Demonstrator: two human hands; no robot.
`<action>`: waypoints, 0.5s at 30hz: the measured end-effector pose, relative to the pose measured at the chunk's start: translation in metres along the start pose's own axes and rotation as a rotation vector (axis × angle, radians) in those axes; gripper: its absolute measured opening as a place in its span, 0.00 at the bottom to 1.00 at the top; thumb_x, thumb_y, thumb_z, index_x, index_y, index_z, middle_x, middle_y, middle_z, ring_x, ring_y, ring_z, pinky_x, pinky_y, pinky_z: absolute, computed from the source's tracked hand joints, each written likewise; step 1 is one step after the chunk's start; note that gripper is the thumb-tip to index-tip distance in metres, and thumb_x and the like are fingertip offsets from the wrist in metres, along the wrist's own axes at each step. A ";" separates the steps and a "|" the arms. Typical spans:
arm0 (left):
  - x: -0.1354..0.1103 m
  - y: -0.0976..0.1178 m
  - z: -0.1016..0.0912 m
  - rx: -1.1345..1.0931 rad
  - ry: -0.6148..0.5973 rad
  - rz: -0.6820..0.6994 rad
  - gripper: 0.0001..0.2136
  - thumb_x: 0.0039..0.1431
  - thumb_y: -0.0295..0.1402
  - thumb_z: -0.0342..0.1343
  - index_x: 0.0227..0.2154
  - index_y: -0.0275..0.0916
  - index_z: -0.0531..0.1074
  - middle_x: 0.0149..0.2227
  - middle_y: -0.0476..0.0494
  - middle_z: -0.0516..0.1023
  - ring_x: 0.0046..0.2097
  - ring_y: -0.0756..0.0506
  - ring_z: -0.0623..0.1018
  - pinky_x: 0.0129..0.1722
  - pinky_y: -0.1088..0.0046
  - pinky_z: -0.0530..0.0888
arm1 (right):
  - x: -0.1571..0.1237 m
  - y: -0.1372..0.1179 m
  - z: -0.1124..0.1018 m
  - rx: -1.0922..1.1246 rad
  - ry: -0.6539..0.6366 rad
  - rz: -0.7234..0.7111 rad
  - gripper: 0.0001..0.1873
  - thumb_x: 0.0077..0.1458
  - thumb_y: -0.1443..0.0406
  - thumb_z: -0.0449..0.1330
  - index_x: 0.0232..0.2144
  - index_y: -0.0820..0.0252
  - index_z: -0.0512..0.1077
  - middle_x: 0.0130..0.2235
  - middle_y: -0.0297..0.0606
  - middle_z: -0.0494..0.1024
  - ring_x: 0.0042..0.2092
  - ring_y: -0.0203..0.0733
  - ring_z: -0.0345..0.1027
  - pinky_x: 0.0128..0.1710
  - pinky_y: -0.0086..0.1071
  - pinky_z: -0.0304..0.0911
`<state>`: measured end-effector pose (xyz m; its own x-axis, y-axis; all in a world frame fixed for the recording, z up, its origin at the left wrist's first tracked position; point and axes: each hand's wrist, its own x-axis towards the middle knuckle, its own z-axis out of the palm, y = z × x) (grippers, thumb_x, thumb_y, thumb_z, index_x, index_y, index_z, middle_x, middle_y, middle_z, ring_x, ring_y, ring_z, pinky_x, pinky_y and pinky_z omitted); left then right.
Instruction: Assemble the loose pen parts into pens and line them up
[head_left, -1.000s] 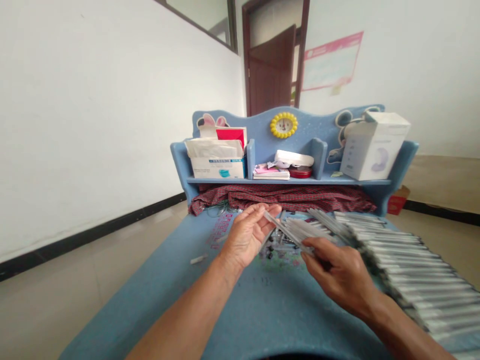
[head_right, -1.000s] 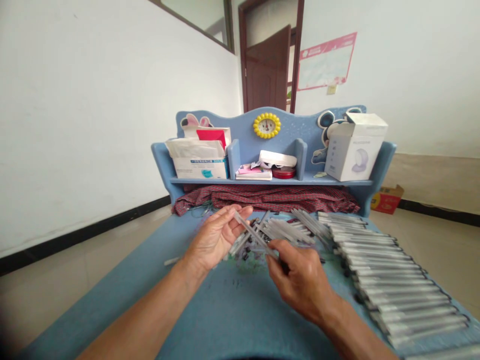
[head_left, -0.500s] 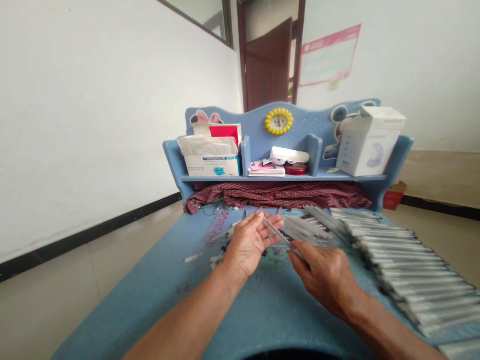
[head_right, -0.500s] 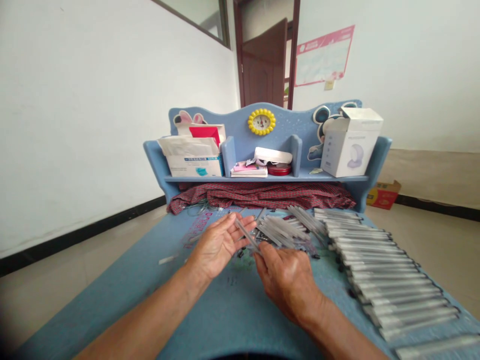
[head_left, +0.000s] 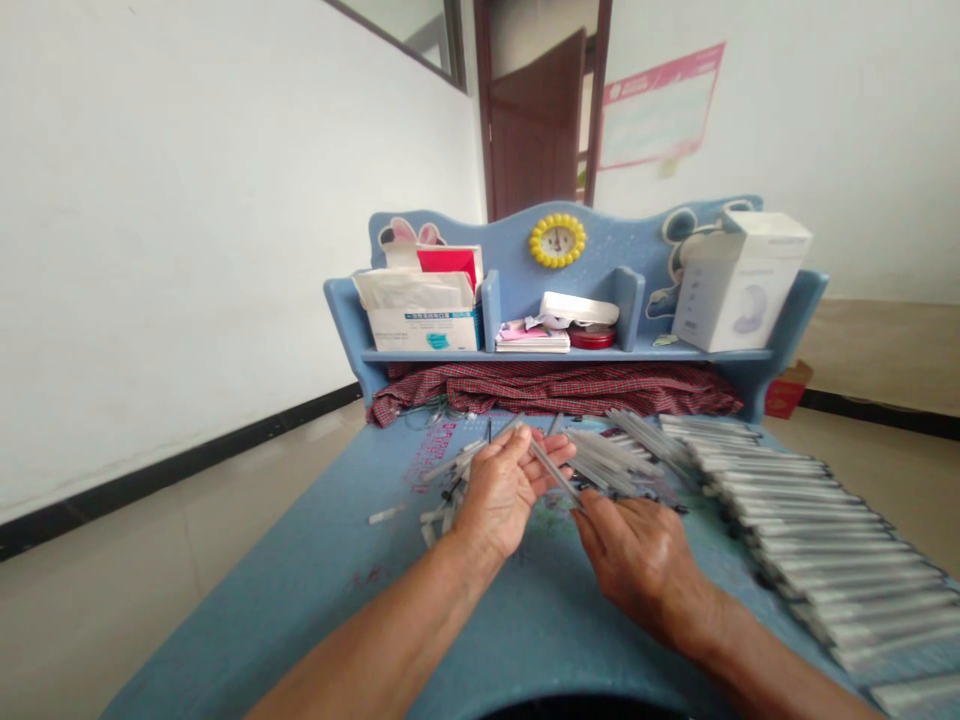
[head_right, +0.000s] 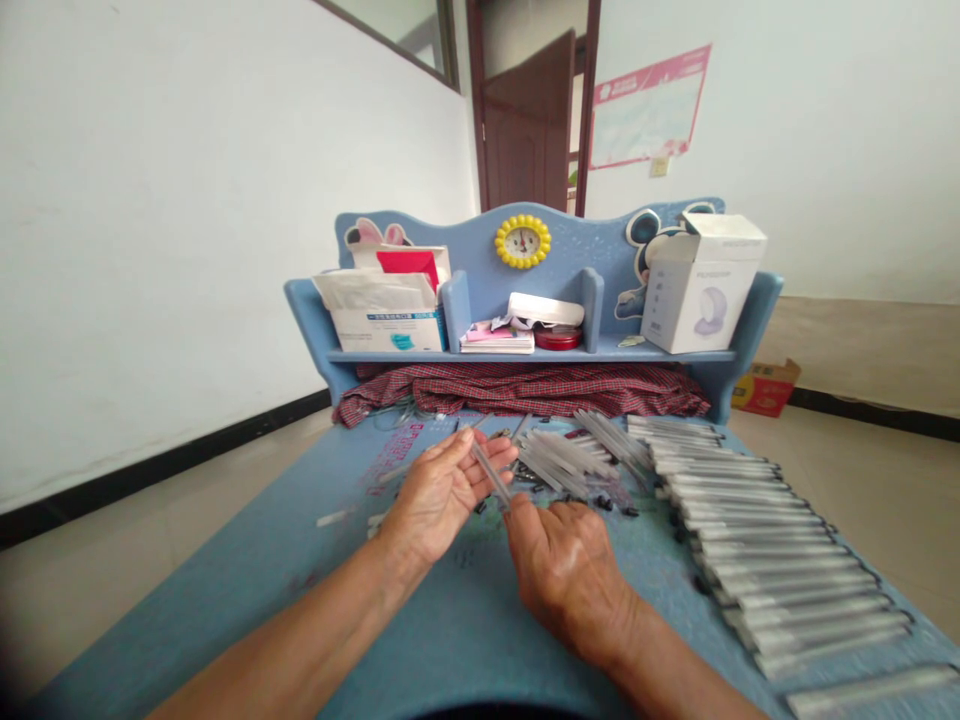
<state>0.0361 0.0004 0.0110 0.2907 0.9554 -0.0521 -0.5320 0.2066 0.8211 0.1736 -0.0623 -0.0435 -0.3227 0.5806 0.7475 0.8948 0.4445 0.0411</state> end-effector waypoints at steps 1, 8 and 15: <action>-0.001 0.000 0.001 0.004 0.001 0.000 0.05 0.61 0.29 0.48 0.30 0.34 0.65 0.32 0.36 0.79 0.36 0.41 0.80 0.34 0.65 0.76 | -0.001 0.000 0.001 -0.007 0.004 -0.014 0.12 0.57 0.70 0.50 0.25 0.58 0.70 0.18 0.34 0.68 0.19 0.36 0.62 0.22 0.32 0.52; 0.000 0.002 -0.001 -0.001 -0.035 0.014 0.06 0.60 0.30 0.48 0.29 0.34 0.64 0.32 0.35 0.79 0.36 0.40 0.80 0.34 0.63 0.76 | 0.006 -0.002 -0.001 -0.029 0.012 0.012 0.12 0.58 0.68 0.50 0.26 0.59 0.70 0.19 0.36 0.72 0.19 0.38 0.64 0.21 0.33 0.52; 0.008 0.015 -0.013 0.063 -0.138 -0.023 0.10 0.57 0.35 0.52 0.28 0.32 0.70 0.27 0.40 0.76 0.28 0.46 0.77 0.27 0.70 0.75 | 0.012 -0.006 -0.003 -0.068 0.121 0.054 0.11 0.58 0.67 0.51 0.28 0.61 0.71 0.18 0.34 0.73 0.19 0.35 0.66 0.23 0.30 0.54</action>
<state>0.0207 0.0141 0.0154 0.4106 0.9118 0.0037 -0.4740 0.2101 0.8551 0.1653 -0.0594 -0.0328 -0.2374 0.5143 0.8241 0.9302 0.3647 0.0403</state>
